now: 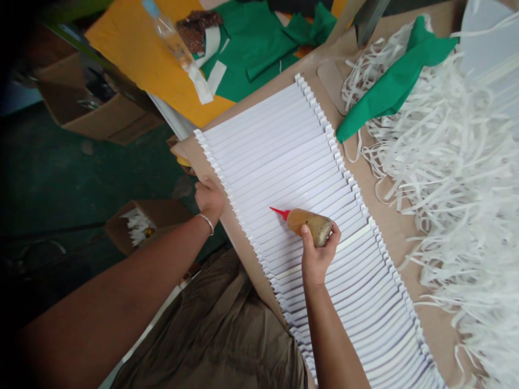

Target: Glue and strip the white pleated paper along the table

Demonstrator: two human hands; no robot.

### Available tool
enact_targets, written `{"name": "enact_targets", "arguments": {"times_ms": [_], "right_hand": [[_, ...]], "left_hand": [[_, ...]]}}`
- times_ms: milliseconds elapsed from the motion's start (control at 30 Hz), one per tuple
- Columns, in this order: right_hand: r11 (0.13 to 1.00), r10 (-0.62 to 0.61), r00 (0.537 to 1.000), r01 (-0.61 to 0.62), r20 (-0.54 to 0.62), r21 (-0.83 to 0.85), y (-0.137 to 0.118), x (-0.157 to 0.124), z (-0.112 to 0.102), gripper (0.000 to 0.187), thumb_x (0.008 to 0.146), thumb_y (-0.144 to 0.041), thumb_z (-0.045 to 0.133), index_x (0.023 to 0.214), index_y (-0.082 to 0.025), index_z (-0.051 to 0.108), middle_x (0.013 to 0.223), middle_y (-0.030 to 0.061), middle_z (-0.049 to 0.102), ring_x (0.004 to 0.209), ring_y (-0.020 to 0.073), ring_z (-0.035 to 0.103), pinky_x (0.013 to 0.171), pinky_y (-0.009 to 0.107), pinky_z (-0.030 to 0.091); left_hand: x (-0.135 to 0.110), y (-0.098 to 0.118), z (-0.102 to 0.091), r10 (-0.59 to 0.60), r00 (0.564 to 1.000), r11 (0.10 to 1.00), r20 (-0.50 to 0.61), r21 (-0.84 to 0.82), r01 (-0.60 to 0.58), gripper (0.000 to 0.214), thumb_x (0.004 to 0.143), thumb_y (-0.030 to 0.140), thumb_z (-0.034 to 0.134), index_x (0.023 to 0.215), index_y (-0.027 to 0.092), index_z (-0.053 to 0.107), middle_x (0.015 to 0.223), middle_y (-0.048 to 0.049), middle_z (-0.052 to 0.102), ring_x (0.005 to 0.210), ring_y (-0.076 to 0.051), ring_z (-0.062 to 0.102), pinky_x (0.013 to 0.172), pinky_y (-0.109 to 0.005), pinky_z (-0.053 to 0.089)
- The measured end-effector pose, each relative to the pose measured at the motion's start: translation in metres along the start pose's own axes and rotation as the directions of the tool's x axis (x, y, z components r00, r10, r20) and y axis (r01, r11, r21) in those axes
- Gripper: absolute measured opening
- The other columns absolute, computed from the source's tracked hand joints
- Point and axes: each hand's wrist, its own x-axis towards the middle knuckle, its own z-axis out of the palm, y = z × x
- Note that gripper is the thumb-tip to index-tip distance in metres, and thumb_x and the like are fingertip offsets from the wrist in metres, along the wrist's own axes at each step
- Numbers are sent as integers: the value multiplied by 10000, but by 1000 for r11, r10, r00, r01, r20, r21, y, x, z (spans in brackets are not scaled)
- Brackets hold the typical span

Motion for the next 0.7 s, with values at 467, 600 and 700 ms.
{"name": "enact_targets", "arguments": {"times_ms": [467, 600, 700], "right_hand": [[910, -378, 903, 403, 202, -99, 3, -40, 10, 781, 680, -371, 873, 1357, -266, 498, 1268, 81, 591, 1157, 255, 624, 1020, 478, 523], [802, -579, 728, 589, 367, 99, -4, -24, -2, 785, 703, -252, 828, 1388, -332, 452, 1305, 68, 652, 1179, 288, 677, 992, 538, 560], [782, -617, 735, 614, 281, 109, -20, 3, -15, 742, 678, -268, 847, 1319, -342, 482, 1300, 54, 658, 1195, 308, 675, 1022, 607, 541]], "left_hand": [[0, -2, 1, 15, 1000, 1000, -3, 23, -15, 539, 1083, 497, 217, 1168, 109, 581, 1095, -221, 720, 1028, -315, 711, 911, -420, 526], [-1, 0, -1, 14, 1000, 1000, 5, 28, -14, 538, 1083, 487, 219, 1180, 101, 582, 1096, -225, 721, 1031, -318, 713, 921, -426, 527], [-2, 1, -3, 6, 1000, 1000, 3, 25, -6, 538, 1080, 486, 226, 1180, 98, 587, 1108, -236, 720, 1031, -332, 711, 912, -436, 532]]}}
